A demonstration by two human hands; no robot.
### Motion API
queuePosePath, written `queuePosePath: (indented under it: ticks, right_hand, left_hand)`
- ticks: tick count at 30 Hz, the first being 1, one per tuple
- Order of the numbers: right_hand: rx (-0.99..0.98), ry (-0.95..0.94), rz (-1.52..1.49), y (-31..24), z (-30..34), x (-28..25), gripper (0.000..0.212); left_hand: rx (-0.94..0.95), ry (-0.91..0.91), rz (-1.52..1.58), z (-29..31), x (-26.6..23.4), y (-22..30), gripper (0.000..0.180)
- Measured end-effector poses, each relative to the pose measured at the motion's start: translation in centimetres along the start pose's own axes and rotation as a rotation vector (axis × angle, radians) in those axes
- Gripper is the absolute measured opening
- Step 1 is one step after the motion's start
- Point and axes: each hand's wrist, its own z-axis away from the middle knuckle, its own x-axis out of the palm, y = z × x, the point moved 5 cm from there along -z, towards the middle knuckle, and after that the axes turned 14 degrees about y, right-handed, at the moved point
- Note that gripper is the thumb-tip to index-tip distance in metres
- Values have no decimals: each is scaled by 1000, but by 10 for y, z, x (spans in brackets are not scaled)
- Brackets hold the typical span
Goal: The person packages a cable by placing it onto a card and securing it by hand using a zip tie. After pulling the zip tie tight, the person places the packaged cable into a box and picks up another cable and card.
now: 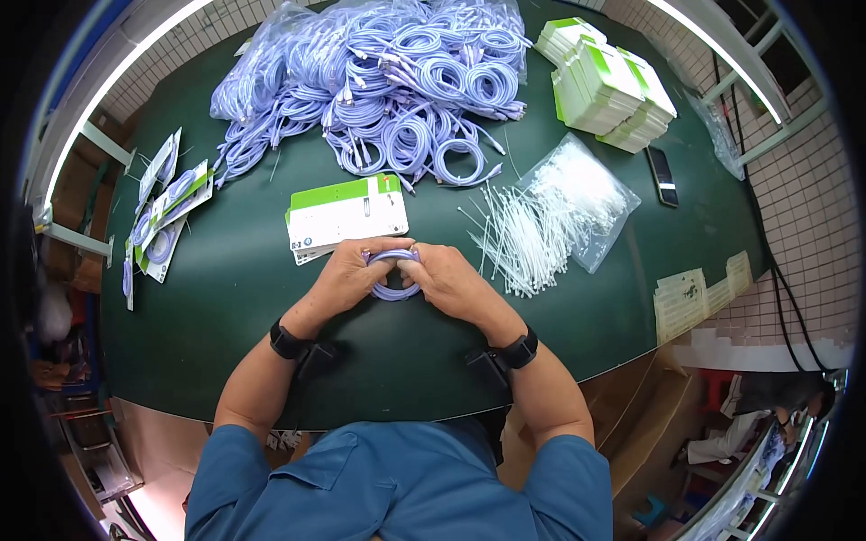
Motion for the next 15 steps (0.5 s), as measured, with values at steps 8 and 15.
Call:
queuePosePath:
  ticks: [8, 15]
  right_hand:
    - [250, -103, -190, -4, 1, 7, 31]
    - [228, 125, -207, 0, -5, -25, 34]
  left_hand:
    - [-420, -153, -39, -2, -21, -8, 65]
    - [355, 416, -430, -9, -43, 48, 94]
